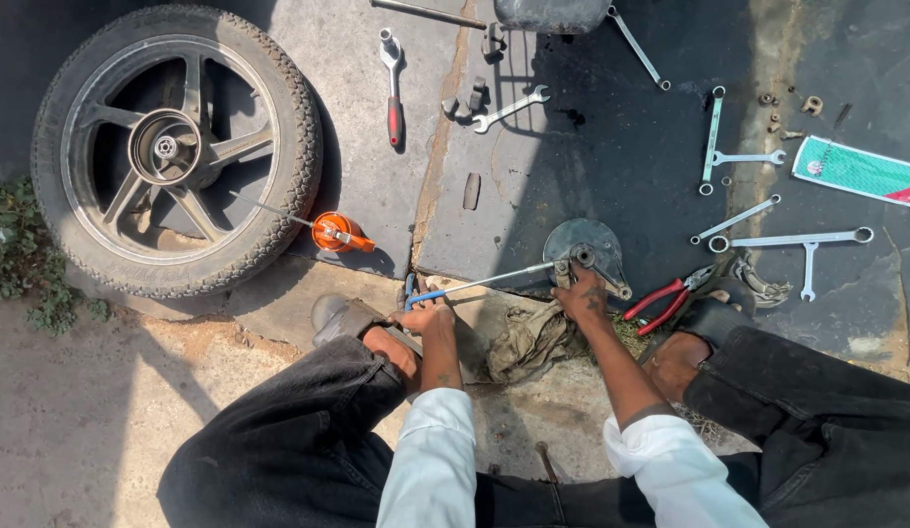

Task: Replacing or repairing the drum brake shoes and components of a motorcycle wheel.

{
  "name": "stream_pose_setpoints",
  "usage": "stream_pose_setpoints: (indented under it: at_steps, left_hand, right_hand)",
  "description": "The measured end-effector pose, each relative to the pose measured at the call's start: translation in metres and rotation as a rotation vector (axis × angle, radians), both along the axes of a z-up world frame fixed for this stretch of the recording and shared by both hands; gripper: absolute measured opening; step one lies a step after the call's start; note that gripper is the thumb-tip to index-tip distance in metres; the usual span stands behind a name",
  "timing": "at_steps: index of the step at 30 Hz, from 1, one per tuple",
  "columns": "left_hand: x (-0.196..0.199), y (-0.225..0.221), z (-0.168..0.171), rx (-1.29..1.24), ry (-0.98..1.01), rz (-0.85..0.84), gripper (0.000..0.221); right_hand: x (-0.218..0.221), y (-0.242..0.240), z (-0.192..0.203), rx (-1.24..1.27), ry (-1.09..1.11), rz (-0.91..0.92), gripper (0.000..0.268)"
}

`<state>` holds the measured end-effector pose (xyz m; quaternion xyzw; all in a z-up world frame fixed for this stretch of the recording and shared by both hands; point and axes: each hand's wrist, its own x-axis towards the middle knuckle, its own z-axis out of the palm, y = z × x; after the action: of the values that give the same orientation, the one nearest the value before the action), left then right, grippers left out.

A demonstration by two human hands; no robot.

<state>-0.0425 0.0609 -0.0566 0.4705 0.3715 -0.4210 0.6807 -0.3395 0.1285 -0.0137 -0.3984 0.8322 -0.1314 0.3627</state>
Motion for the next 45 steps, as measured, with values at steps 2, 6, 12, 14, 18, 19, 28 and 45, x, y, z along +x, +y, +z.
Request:
stream_pose_setpoints:
  at_steps: [2,6,12,14,18,19,28,45]
  left_hand:
    - [0.006,0.006,-0.035,-0.046,-0.009,0.007,0.082]
    - [0.011,0.006,-0.056,-0.081,0.036,0.053,0.084]
    - [-0.012,-0.034,0.011,-0.075,-0.039,-0.131,0.091]
    - [-0.014,-0.039,0.023,-0.210,-0.068,-0.105,0.082]
    - [0.002,-0.035,-0.002,-0.323,0.066,-0.045,0.057]
    - [0.012,-0.032,-0.029,-0.327,0.067,-0.043,0.057]
    - [0.065,-0.043,0.001,-0.282,0.605,-0.477,0.039]
    - [0.020,-0.065,-0.044,0.220,-1.745,-1.038,0.070]
  right_hand:
    - [0.001,-0.002,0.003,0.004,-0.001,-0.001,0.084]
    - [0.001,-0.003,-0.001,-0.007,-0.013,-0.023,0.084]
    - [0.000,-0.003,0.001,0.019,-0.023,-0.022,0.083]
    - [-0.002,-0.002,-0.001,-0.008,-0.038,-0.019,0.084]
    - [-0.004,0.001,-0.007,-0.076,-0.037,-0.006,0.084]
    - [-0.003,-0.001,-0.002,-0.080,-0.036,-0.004,0.084]
    - [-0.005,0.000,-0.014,-0.103,-0.047,-0.035,0.084]
    - [-0.005,-0.003,-0.012,-0.051,-0.080,-0.024,0.083]
